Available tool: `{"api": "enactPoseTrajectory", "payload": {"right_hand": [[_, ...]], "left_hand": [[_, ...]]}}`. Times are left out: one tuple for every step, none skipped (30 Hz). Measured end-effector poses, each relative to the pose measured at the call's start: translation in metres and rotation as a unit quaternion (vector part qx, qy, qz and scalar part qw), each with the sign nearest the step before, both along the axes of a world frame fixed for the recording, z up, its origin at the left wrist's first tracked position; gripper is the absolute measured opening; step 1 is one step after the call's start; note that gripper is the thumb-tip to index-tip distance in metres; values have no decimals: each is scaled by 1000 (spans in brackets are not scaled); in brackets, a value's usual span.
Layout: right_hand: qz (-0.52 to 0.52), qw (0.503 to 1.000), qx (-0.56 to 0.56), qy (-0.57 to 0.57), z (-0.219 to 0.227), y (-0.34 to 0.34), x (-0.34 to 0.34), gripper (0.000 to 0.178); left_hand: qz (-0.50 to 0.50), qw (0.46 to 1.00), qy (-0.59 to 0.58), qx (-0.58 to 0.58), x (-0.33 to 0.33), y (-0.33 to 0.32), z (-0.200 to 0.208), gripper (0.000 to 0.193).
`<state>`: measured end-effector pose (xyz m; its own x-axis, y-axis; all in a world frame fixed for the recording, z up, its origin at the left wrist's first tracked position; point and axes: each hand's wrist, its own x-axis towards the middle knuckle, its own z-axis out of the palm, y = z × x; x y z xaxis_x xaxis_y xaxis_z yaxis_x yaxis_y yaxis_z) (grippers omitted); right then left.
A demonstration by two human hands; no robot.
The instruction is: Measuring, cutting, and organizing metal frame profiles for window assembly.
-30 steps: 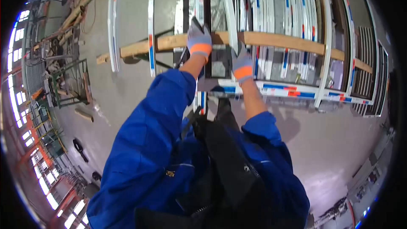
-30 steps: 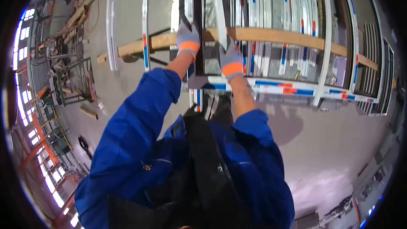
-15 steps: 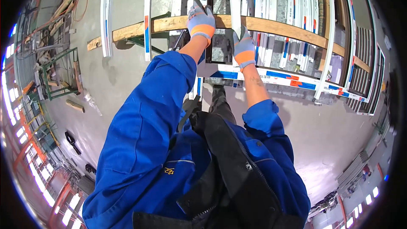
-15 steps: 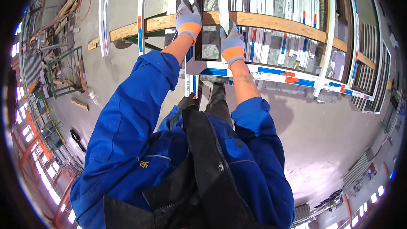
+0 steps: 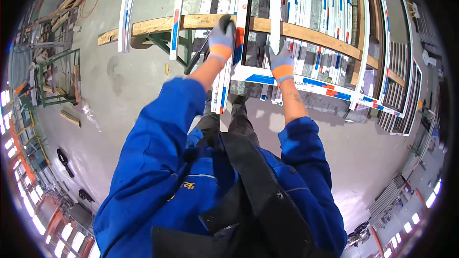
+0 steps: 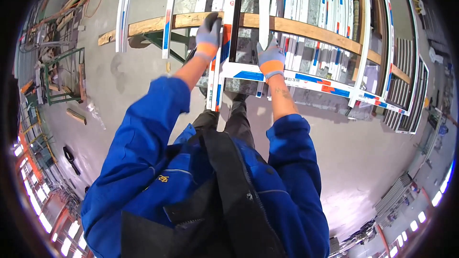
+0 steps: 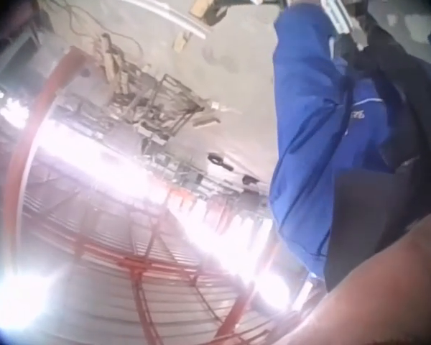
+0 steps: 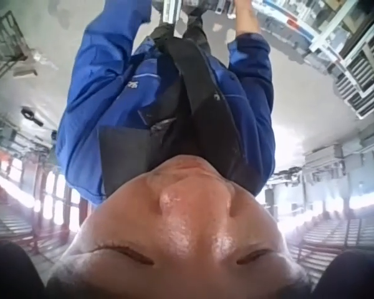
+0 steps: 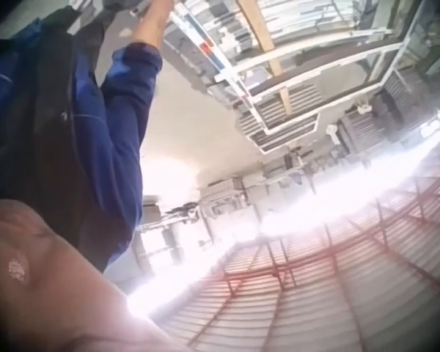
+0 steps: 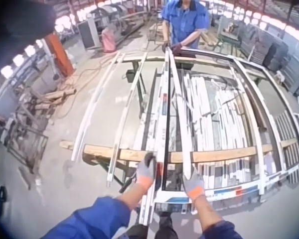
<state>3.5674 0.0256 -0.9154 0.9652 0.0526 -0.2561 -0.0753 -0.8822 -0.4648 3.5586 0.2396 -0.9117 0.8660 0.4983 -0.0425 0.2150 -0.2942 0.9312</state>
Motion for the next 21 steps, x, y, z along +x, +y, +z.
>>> {"api": "enactPoseTrajectory", "payload": {"right_hand": [[-5,1000,-9,0,-2,-10,-4,68],[-9,998,27,-58,0,-11,-3,63],[-10,991,63,-114,1,-12,-3,58],[-68,973,205,-74,0,-25,0,47],[-7,953,281,-118,11,-14,3,33],[-32,943,315,-100,12,-16,-1,31],[-43,928,362,-76,14,2,-2,29],[-44,956,278,-81,8,8,-2,31],[-59,977,183,-92,0,2,-3,32],[-52,987,120,-93,3,22,-1,38],[-25,981,153,-120,-3,40,-1,44],[-17,990,96,-101,7,57,-6,54],[-10,996,41,-82,20,74,-8,63],[-8,997,2,-75,20,77,-9,66],[-7,997,-37,-67,19,79,-8,68],[10,997,-48,-66,18,79,-8,72],[10,996,-54,-64,14,77,-6,72],[4,998,-44,-51,10,74,-5,73],[-1,999,-32,-38,8,76,-4,73],[2,999,-38,-36,7,76,-4,76],[1,999,-42,-34,7,75,-4,76]], "left_hand": [[-15,1000,-12,-8,-36,-4,11,26],[-47,999,-8,-9,-71,3,16,27],[-77,997,-3,-11,-108,11,18,28],[-102,989,46,-101,-145,16,25,30],[-97,992,72,-27,-198,37,-3,29],[-136,979,153,0,-228,46,5,28],[-104,983,152,-6,-276,64,-27,29],[-98,970,216,47,-309,77,-40,29],[-110,966,235,-7,-306,80,-15,30],[-96,954,282,20,-333,96,-28,28],[-65,956,286,9,-358,110,-46,28],[-59,946,318,22,-371,121,-51,28],[-54,935,349,36,-379,127,-53,28],[-59,935,349,29,-377,126,-50,28],[-73,939,334,48,-374,128,-48,26],[-84,942,318,69,-372,129,-45,25],[-86,942,319,63,-370,129,-43,25],[-83,940,328,51,-369,128,-42,25],[-78,938,336,42,-367,128,-41,25],[-94,922,373,30,-364,129,-40,24],[-97,922,374,27,-370,130,-46,24]]}}
